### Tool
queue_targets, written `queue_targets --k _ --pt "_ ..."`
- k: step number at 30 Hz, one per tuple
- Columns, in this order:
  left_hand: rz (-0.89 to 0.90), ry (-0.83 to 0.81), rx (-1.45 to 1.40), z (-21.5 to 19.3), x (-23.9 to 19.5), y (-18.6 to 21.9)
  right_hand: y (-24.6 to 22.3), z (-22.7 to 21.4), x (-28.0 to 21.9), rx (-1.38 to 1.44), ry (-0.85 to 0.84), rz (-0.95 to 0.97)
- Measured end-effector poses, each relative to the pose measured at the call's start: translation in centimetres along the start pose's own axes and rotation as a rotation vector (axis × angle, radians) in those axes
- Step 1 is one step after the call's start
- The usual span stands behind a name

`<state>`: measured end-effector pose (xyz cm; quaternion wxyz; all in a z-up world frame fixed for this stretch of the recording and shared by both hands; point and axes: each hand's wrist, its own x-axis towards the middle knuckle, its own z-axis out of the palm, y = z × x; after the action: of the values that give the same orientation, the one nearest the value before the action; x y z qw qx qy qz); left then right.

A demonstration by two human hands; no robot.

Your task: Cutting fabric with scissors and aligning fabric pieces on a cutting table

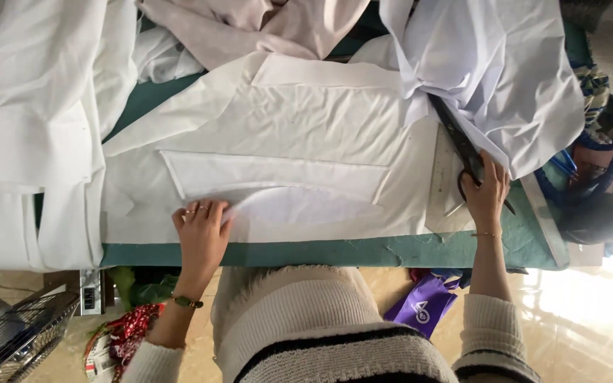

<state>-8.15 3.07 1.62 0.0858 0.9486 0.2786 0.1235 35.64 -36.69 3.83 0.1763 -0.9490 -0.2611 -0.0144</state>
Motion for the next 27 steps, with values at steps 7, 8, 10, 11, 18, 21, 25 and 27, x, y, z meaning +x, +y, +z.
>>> queue_targets --k 7,8,10,11,18,21,25,27 --pt "-0.326 0.061 -0.884 -3.8 2.3 -5.4 -1.5 2.4 -2.1 -0.165 0.150 0.078" --pt "-0.523 0.094 -1.217 -6.0 3.3 -6.1 -1.9 3.0 -2.6 -0.140 0.239 0.064" --pt "-0.661 0.247 -1.428 -6.7 5.9 -12.6 -6.1 2.9 -3.5 -0.088 0.230 0.028" --pt "-0.800 0.417 -1.631 -7.1 7.3 -15.9 -8.3 2.9 -4.0 -0.034 0.223 -0.012" --pt "-0.039 0.244 -0.977 -0.5 9.9 -38.3 -13.6 7.6 -7.6 0.184 0.116 0.023" --pt "-0.429 0.326 -0.227 -2.3 11.8 -22.4 -16.7 6.8 -8.5 0.199 0.070 0.222" --pt "0.011 0.274 -0.410 0.3 10.5 -7.5 -18.0 7.3 -9.1 0.165 0.082 0.293" --pt "0.184 0.287 -0.381 2.6 9.6 -3.5 -17.5 7.9 -9.2 0.150 0.108 0.306"
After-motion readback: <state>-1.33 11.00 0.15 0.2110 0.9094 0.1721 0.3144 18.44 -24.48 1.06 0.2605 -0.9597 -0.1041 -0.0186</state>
